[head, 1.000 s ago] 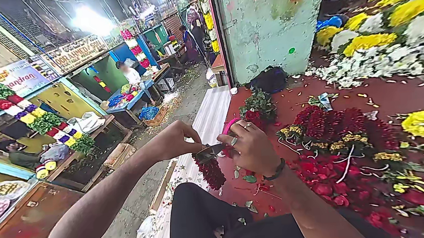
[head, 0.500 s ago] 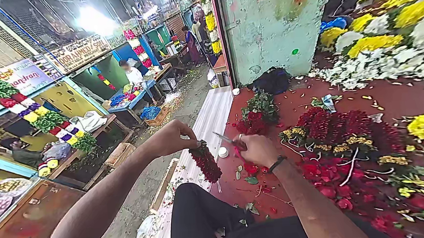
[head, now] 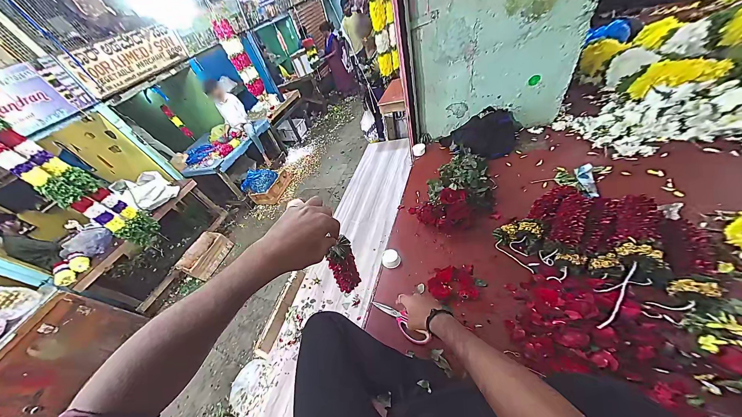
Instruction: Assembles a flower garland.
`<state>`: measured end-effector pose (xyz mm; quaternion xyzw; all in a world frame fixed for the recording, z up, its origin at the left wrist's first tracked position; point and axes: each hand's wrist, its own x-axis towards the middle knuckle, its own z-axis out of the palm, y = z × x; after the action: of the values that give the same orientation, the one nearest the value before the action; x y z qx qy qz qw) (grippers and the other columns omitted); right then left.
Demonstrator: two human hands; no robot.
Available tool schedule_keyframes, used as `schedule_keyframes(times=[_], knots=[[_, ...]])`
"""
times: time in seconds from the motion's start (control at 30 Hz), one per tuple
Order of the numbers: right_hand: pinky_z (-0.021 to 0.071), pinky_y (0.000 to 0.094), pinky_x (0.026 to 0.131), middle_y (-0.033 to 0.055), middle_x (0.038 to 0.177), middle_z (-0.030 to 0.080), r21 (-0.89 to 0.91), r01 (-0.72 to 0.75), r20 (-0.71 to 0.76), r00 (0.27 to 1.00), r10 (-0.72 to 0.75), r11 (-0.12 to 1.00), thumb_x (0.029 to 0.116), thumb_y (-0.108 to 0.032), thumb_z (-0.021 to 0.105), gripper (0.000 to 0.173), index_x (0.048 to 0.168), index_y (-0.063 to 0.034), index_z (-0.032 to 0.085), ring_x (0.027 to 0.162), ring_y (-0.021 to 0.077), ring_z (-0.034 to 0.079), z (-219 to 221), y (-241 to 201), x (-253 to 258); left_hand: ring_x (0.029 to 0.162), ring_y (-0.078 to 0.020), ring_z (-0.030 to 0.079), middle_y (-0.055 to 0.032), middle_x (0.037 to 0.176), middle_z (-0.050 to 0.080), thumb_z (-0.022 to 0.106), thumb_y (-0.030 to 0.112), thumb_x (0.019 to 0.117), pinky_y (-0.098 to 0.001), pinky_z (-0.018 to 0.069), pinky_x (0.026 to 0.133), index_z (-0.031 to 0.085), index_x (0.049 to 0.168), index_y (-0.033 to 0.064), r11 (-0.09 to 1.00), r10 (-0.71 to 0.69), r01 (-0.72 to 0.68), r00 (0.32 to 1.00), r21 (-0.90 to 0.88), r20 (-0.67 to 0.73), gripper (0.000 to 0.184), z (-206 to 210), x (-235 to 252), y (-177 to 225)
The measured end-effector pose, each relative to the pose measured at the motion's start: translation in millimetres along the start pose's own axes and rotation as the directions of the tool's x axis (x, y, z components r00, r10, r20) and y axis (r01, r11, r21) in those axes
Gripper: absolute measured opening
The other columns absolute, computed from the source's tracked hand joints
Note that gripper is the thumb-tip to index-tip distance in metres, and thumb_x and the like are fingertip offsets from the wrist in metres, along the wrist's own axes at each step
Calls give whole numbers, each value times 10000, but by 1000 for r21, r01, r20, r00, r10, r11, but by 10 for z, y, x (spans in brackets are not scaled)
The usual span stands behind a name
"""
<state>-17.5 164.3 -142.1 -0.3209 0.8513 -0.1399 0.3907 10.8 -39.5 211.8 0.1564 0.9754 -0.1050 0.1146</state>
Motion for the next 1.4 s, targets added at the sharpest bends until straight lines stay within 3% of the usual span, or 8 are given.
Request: schedule_keyframes(times=[0.1,0.17,0.23,0.3,0.53,0.83,1.17,1.4], knots=[[564,544,910,115,1078,737,373,227,-302,946,-114,899,893,-273,700,364,1209,-93,708,1010,275,709,-496,-139,-175,960,-231,629,10,885,653,671,204,942,-458,533,769,731,932,196,998,48,-47,999,48,-12,61,43,12,49],[607,382,876,37,1091,741,590,499,-560,819,-123,635,904,-198,720,284,1168,-95,711,984,150,715,-882,-399,-452,945,-221,637,20,901,666,663,168,917,-462,542,750,711,1000,194,998,57,-57,998,-7,-37,99,53,14,104],[600,408,899,23,1208,725,606,710,-712,685,-155,358,910,-138,742,265,1174,-118,722,1085,177,693,-1130,-642,-795,869,-216,639,9,857,653,664,156,897,-467,547,715,687,1054,177,989,77,-84,995,-124,-66,160,91,36,194],[572,438,959,-2,1298,681,568,776,-755,624,-201,273,914,-170,744,276,1189,-156,734,1188,194,641,-1243,-758,-1037,792,-194,632,1,831,632,684,177,903,-452,560,695,680,1091,166,960,96,-110,993,-256,-66,189,114,103,316],[594,321,738,54,847,741,694,625,-619,772,-147,357,883,-78,754,50,916,-41,759,778,122,696,-1345,-729,-1286,728,-165,578,14,763,589,693,188,880,-409,514,675,684,990,152,933,115,-152,985,-327,-132,116,158,343,618],[604,324,821,111,875,758,812,567,-552,823,-134,139,874,3,762,61,930,26,754,835,163,724,-1436,-684,-1354,511,-115,532,7,622,589,759,66,837,-335,482,499,703,901,99,805,-53,-36,990,-593,-132,92,87,379,673],[612,365,882,149,923,764,842,539,-522,824,-221,25,921,15,701,55,924,67,718,886,216,745,-1350,-732,-1276,565,-125,598,-1,697,660,731,66,845,-368,525,545,680,893,106,775,-154,84,986,-626,-58,81,113,313,622],[607,341,871,126,917,767,855,514,-488,842,-231,68,911,21,709,44,924,58,727,876,182,740,-1321,-687,-1229,623,-126,630,1,754,672,753,87,832,-379,557,590,688,912,117,817,-134,64,988,-574,-81,107,186,300,619]])
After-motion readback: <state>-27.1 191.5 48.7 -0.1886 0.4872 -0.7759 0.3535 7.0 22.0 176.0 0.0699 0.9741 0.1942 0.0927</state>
